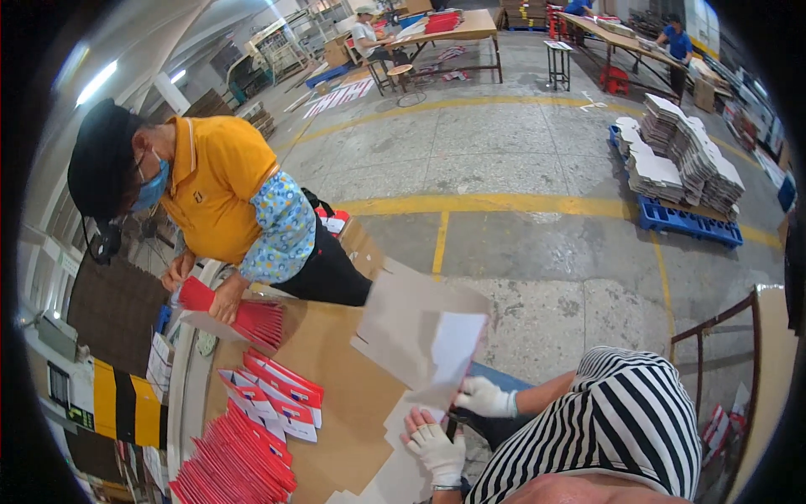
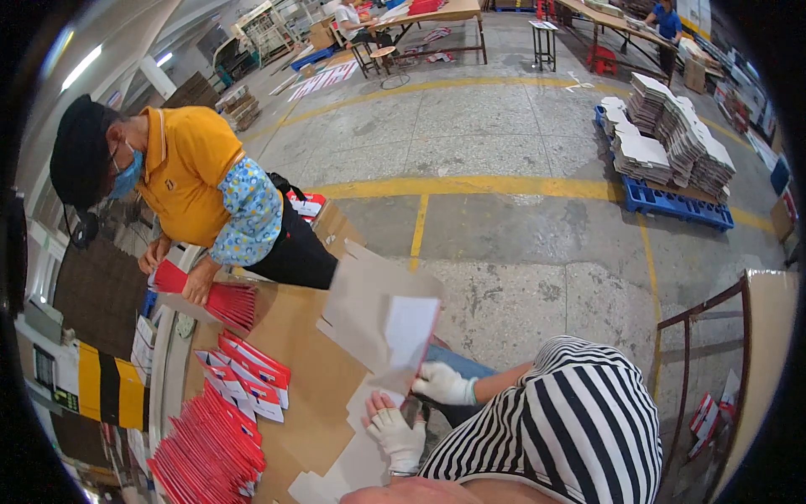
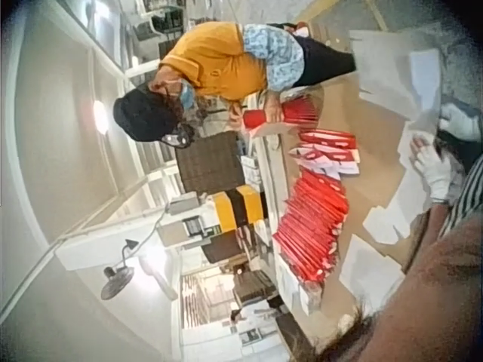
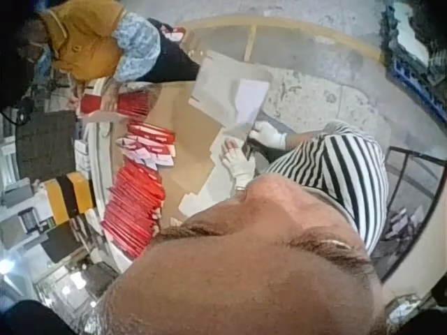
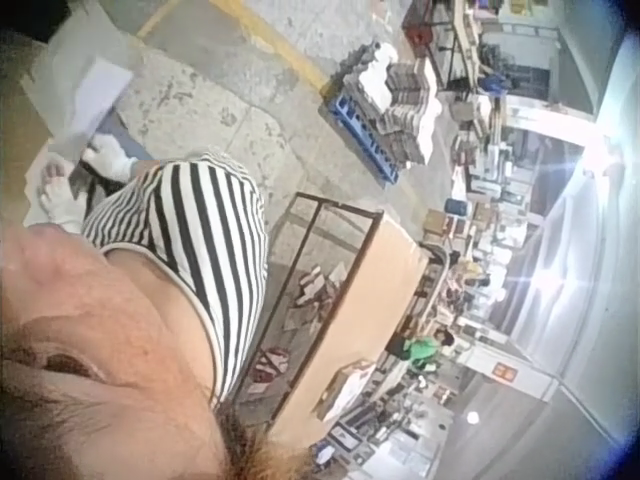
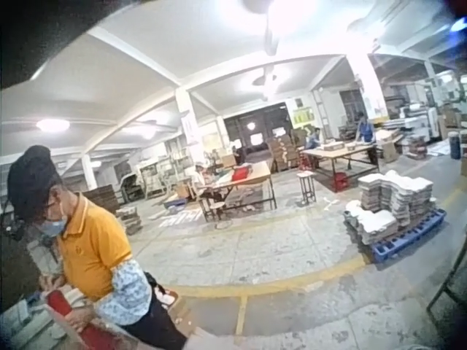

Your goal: Sorting and stacking flat cardboard packaging materials at an industrial workstation.

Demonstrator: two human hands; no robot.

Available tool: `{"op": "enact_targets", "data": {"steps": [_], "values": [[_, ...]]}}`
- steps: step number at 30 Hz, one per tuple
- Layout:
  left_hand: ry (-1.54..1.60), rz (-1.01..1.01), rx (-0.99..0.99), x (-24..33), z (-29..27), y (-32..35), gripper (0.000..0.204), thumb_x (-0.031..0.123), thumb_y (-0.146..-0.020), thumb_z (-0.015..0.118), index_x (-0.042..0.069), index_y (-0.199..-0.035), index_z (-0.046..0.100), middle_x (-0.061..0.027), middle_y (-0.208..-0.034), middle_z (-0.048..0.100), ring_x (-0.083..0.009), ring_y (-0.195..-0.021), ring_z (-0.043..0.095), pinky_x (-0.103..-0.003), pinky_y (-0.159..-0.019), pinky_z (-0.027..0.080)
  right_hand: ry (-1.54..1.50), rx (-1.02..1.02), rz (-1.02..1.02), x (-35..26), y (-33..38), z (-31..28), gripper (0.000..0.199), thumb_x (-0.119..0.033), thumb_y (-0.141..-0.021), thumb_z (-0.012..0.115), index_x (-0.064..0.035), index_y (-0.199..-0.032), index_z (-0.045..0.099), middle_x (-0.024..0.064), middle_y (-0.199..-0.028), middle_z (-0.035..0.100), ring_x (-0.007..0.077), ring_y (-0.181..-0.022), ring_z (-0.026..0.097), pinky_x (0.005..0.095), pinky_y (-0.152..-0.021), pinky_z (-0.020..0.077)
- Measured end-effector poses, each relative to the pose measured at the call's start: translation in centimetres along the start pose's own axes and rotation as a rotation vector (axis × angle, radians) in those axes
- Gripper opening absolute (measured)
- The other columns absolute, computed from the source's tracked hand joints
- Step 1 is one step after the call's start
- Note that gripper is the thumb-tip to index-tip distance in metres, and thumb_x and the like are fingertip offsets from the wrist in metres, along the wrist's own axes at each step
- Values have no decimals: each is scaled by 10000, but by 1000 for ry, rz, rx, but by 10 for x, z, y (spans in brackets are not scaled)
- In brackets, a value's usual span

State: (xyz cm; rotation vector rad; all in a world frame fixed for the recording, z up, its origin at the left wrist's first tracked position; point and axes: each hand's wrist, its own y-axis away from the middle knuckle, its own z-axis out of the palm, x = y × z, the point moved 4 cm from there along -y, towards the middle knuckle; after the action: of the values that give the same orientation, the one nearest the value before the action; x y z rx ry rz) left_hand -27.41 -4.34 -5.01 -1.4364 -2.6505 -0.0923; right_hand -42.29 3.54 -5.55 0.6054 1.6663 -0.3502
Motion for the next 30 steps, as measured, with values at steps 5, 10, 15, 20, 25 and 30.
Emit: {"op": "enact_targets", "data": {"steps": [5, 10, 15, 20, 25, 30], "values": [[-34, 104, -10, 15, -8, -8, 945, 530, -782, 665, -36, -1461, 332, -229, -1513, 334, -387, -1426, 251, -567, -1172, 104, 390, 9, -559, -33, -36, -10, 480, -132, -857, 607, -85, -1327, 525, 168, -1335, 549, 358, -1117, 583, 408, -917, 487], [228, 34, -141, 8, 2, 1, 982, 575, -752, 682, -54, -1437, 367, -241, -1444, 418, -406, -1333, 370, -567, -1132, 203, 854, -296, -1020, -22, -44, 23, 536, -201, -899, 547, -105, -1417, 447, 117, -1473, 436, 290, -1389, 388, 444, -1099, 353], [-75, -16, -56, -28, -21, 76, 915, 556, -750, 673, -36, -1404, 426, -210, -1434, 445, -376, -1318, 408, -562, -1117, 248, 1041, -595, -712, -31, -69, 28, 479, -237, -905, 493, -125, -1371, 483, 98, -1453, 467, 276, -1359, 428, 442, -1075, 372], [188, -25, 166, -93, -31, 138, 642, 162, -765, 679, -45, -1337, 475, -200, -1322, 512, -412, -1264, 448, -512, -1071, 359, 964, -231, -955, -21, -65, -17, 457, -217, -919, 458, -118, -1363, 493, 107, -1434, 488, 266, -1346, 445, 423, -1085, 359], [240, 178, -96, -167, -12, 163, 318, 82, -796, 639, 9, -1106, 653, -177, -1063, 658, -366, -958, 642, -443, -839, 519, 814, -335, -892, -14, -76, 4, 466, -184, -948, 416, -99, -1405, 448, 108, -1472, 439, 267, -1376, 407, 432, -1141, 306], [437, -69, 587, -137, -38, 125, 183, 82, -817, 651, 20, -982, 703, -172, -969, 659, -324, -831, 636, -419, -734, 511, 572, -303, -744, -14, -68, -11, 557, -61, -899, 496, -99, -1447, 406, 104, -1502, 406, 287, -1405, 370, 443, -1164, 276]]}}
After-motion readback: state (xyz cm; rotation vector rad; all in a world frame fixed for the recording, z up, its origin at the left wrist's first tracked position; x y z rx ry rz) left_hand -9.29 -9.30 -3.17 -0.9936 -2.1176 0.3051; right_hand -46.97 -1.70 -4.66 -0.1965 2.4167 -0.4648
